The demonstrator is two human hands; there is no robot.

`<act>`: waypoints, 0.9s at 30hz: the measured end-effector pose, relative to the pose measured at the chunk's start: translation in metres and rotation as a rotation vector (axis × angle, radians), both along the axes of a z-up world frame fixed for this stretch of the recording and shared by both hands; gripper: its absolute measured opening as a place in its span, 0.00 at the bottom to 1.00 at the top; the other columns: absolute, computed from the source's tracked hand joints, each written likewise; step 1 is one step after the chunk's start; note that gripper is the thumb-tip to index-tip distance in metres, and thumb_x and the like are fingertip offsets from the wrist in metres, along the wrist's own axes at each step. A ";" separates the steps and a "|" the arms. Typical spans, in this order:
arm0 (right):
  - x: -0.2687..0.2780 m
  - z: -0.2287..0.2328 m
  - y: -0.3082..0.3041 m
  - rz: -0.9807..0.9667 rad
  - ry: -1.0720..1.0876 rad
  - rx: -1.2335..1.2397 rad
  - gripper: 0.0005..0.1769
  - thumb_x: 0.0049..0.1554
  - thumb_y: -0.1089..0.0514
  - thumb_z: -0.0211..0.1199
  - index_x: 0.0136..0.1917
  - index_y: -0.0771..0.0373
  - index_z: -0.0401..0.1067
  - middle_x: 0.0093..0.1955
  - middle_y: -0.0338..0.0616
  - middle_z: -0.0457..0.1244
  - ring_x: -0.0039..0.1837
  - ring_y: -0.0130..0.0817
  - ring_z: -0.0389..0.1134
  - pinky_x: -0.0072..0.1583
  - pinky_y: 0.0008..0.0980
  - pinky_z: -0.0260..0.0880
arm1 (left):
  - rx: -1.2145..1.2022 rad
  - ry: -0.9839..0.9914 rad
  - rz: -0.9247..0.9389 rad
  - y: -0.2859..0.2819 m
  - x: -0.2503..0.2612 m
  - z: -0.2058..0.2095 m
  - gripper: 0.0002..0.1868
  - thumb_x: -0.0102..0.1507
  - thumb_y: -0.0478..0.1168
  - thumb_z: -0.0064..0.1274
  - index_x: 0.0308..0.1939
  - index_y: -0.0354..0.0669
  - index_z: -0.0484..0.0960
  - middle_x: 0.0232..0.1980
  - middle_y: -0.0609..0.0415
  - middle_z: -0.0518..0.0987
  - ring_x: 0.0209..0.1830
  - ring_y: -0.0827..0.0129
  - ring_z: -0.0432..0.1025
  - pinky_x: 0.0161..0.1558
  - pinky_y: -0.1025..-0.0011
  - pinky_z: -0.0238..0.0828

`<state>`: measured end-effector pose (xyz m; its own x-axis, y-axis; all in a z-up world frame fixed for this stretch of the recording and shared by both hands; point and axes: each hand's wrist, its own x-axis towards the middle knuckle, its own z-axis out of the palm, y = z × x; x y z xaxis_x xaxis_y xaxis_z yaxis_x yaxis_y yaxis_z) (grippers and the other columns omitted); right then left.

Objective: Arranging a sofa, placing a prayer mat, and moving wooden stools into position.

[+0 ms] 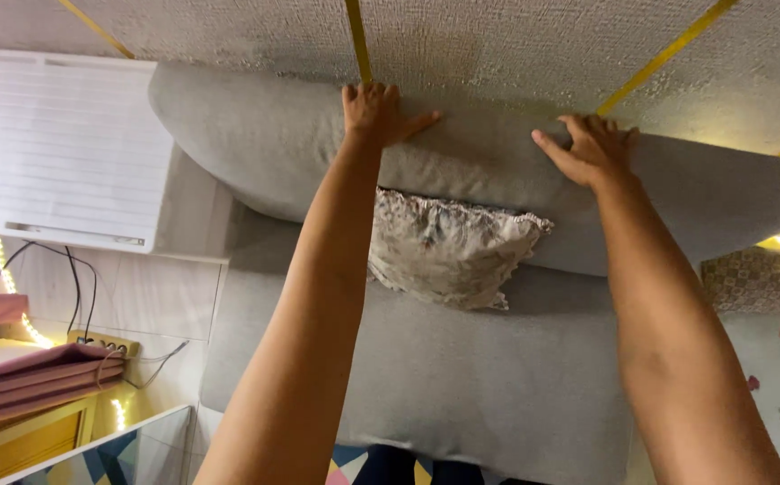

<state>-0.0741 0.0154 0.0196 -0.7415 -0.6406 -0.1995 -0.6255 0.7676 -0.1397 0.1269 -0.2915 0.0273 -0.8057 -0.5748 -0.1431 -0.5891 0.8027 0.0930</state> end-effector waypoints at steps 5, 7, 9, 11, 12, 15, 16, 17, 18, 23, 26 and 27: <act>-0.013 -0.005 -0.004 -0.008 0.013 0.002 0.51 0.56 0.13 0.37 0.79 0.45 0.56 0.82 0.49 0.48 0.81 0.56 0.46 0.76 0.75 0.28 | 0.009 0.024 0.002 -0.001 -0.014 0.006 0.59 0.52 0.90 0.34 0.64 0.45 0.74 0.65 0.46 0.73 0.73 0.55 0.60 0.72 0.50 0.43; -0.017 -0.008 -0.008 -0.006 0.027 0.011 0.52 0.57 0.13 0.37 0.80 0.45 0.55 0.83 0.50 0.47 0.82 0.57 0.45 0.76 0.76 0.26 | 0.001 0.041 0.000 -0.005 -0.022 0.002 0.58 0.53 0.89 0.34 0.65 0.45 0.73 0.66 0.47 0.72 0.73 0.54 0.59 0.73 0.48 0.40; -0.013 -0.006 -0.005 -0.002 -0.011 -0.022 0.54 0.54 0.13 0.34 0.82 0.43 0.48 0.84 0.47 0.41 0.85 0.51 0.37 0.74 0.81 0.20 | -0.027 0.106 0.013 -0.004 -0.027 -0.006 0.56 0.58 0.85 0.33 0.68 0.43 0.69 0.69 0.46 0.69 0.75 0.53 0.54 0.75 0.44 0.31; -0.007 -0.011 -0.001 0.009 0.017 -0.093 0.56 0.53 0.12 0.34 0.83 0.43 0.44 0.85 0.47 0.37 0.85 0.52 0.33 0.72 0.82 0.17 | -0.065 0.137 0.019 0.003 -0.029 -0.019 0.54 0.61 0.83 0.31 0.70 0.42 0.68 0.71 0.46 0.67 0.77 0.53 0.51 0.76 0.42 0.28; -0.004 -0.012 0.001 0.025 0.043 -0.163 0.58 0.53 0.11 0.34 0.84 0.44 0.40 0.86 0.47 0.33 0.85 0.53 0.29 0.69 0.84 0.14 | -0.102 0.166 0.031 0.006 -0.032 -0.024 0.51 0.64 0.80 0.29 0.72 0.41 0.67 0.74 0.46 0.64 0.80 0.52 0.48 0.77 0.40 0.26; 0.015 -0.007 0.006 -0.007 0.059 -0.211 0.56 0.54 0.13 0.31 0.85 0.41 0.36 0.88 0.44 0.28 0.86 0.51 0.25 0.69 0.85 0.11 | -0.147 0.175 0.057 0.018 -0.034 -0.030 0.47 0.68 0.76 0.24 0.76 0.44 0.61 0.79 0.46 0.57 0.82 0.50 0.40 0.76 0.37 0.22; 0.018 -0.009 0.007 -0.015 0.064 -0.214 0.56 0.54 0.13 0.31 0.85 0.41 0.36 0.88 0.44 0.28 0.86 0.51 0.25 0.69 0.85 0.11 | -0.149 0.180 0.049 0.019 -0.037 -0.032 0.47 0.68 0.76 0.24 0.76 0.44 0.61 0.79 0.46 0.57 0.82 0.50 0.40 0.76 0.37 0.22; 0.021 -0.011 0.008 -0.037 0.073 -0.220 0.55 0.55 0.13 0.32 0.85 0.40 0.35 0.89 0.43 0.27 0.87 0.51 0.23 0.70 0.84 0.10 | -0.140 0.144 0.073 0.020 -0.041 -0.035 0.45 0.68 0.75 0.22 0.78 0.48 0.58 0.81 0.46 0.52 0.83 0.50 0.37 0.75 0.37 0.20; 0.025 -0.014 0.008 -0.056 0.080 -0.227 0.54 0.56 0.14 0.32 0.86 0.39 0.33 0.89 0.43 0.26 0.87 0.51 0.22 0.70 0.83 0.10 | -0.133 0.107 0.100 0.020 -0.042 -0.038 0.44 0.68 0.73 0.19 0.79 0.53 0.54 0.83 0.47 0.48 0.83 0.50 0.33 0.75 0.36 0.17; 0.004 -0.021 0.010 -0.019 0.006 -0.178 0.51 0.57 0.17 0.34 0.85 0.37 0.32 0.88 0.40 0.24 0.86 0.50 0.20 0.70 0.81 0.10 | -0.104 0.042 0.098 0.049 -0.051 -0.025 0.43 0.68 0.72 0.16 0.81 0.58 0.48 0.84 0.47 0.41 0.83 0.45 0.27 0.73 0.33 0.13; -0.014 -0.029 0.032 0.113 0.006 -0.192 0.50 0.58 0.19 0.38 0.85 0.36 0.32 0.89 0.38 0.25 0.87 0.48 0.22 0.73 0.78 0.14 | -0.107 0.025 0.032 0.079 -0.062 -0.023 0.45 0.67 0.75 0.18 0.82 0.58 0.47 0.84 0.46 0.40 0.83 0.41 0.26 0.72 0.30 0.13; -0.022 -0.033 0.040 0.207 0.022 -0.192 0.50 0.58 0.19 0.41 0.85 0.37 0.33 0.89 0.37 0.26 0.87 0.46 0.23 0.75 0.76 0.17 | -0.114 0.017 -0.009 0.090 -0.067 -0.022 0.47 0.65 0.76 0.19 0.82 0.58 0.46 0.85 0.45 0.40 0.83 0.40 0.26 0.72 0.29 0.14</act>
